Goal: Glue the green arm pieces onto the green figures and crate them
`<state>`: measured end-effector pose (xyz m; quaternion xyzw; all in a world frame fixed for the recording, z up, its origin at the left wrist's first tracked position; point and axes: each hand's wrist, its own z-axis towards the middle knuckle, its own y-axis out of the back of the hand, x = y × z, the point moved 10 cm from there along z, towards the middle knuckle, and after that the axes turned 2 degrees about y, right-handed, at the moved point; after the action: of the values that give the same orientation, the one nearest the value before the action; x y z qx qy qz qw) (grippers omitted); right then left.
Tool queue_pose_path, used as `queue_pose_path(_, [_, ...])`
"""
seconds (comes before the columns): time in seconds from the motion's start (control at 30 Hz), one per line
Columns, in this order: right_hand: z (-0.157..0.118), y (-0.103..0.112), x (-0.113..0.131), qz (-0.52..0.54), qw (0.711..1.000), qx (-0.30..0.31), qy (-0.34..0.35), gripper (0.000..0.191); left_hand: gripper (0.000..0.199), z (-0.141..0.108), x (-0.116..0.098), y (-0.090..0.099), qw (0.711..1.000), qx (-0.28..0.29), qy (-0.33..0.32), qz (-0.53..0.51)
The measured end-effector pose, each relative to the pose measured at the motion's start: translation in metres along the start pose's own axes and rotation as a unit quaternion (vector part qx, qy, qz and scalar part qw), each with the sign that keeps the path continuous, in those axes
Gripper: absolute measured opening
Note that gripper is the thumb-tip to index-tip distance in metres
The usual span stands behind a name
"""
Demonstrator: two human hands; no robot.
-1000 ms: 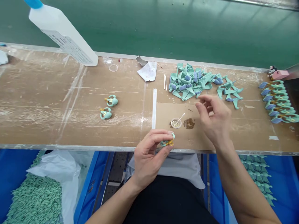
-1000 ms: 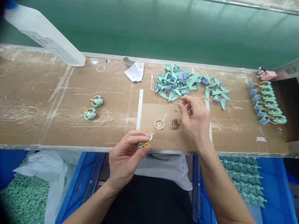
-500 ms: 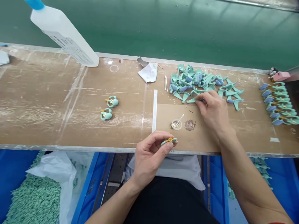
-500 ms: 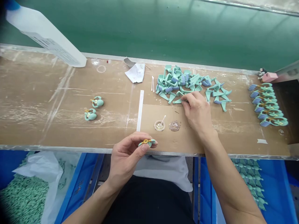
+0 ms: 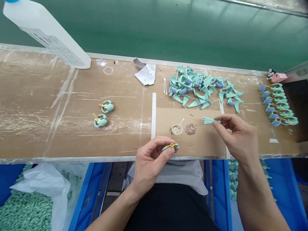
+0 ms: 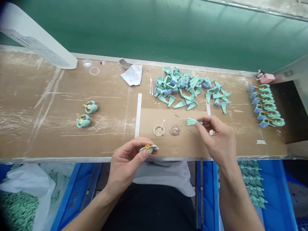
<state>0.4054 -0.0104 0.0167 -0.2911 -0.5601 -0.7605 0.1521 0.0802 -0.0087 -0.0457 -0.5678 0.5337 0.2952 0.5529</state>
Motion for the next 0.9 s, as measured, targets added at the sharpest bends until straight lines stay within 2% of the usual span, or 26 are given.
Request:
queue_pose_path(0.07, [-0.003, 0.005, 0.015, -0.080, 0.996, 0.006, 0.044, 0.010, 0.014, 0.000, 0.000, -0.001, 1.000, 0.003, 0.007, 0.008])
queue_pose_path(0.13, [-0.003, -0.002, 0.028, -0.137, 0.986, 0.041, 0.087, 0.013, 0.013, 0.000, -0.003, -0.003, 1.000, 0.005, 0.008, 0.010])
queue_pose_path(0.2, [0.001, -0.014, 0.034, -0.138, 0.981, 0.086, 0.108, 0.014, 0.012, 0.000, -0.005, -0.006, 1.000, 0.006, 0.009, 0.010])
queue_pose_path(0.27, [0.008, -0.024, 0.033, -0.095, 0.983, 0.116, 0.108, 0.013, 0.011, 0.000, -0.007, -0.008, 1.000, 0.008, 0.007, 0.011])
queue_pose_path(0.37, [0.019, -0.033, 0.021, -0.034, 0.987, 0.134, 0.083, 0.012, 0.012, -0.002, -0.008, -0.009, 1.000, 0.008, -0.002, 0.012])
queue_pose_path(0.5, [0.025, -0.042, -0.001, 0.021, 0.987, 0.154, 0.041, 0.021, 0.014, -0.005, -0.005, -0.005, 1.000, -0.003, -0.013, 0.013])
queue_pose_path(0.63, [0.012, -0.039, -0.022, 0.113, 0.987, 0.101, -0.059, 0.035, 0.010, -0.006, -0.005, -0.001, 0.998, -0.018, -0.034, 0.044])
queue_pose_path(0.7, [-0.009, -0.047, -0.022, 0.209, 0.964, 0.098, -0.133, 0.040, 0.008, -0.006, -0.008, -0.002, 0.996, -0.022, -0.050, 0.064])
queue_pose_path(0.73, [-0.021, -0.056, -0.016, 0.269, 0.942, 0.115, -0.164, 0.042, 0.008, -0.006, -0.008, -0.002, 0.995, -0.021, -0.057, 0.075])
queue_pose_path(0.83, [-0.059, -0.083, 0.021, 0.426, 0.860, 0.180, -0.216, 0.039, 0.008, -0.005, -0.011, -0.004, 0.991, -0.019, -0.083, 0.103])
queue_pose_path(0.9, [-0.075, -0.094, 0.046, 0.478, 0.823, 0.201, -0.233, 0.034, 0.011, -0.006, -0.014, -0.005, 0.987, -0.021, -0.103, 0.118])
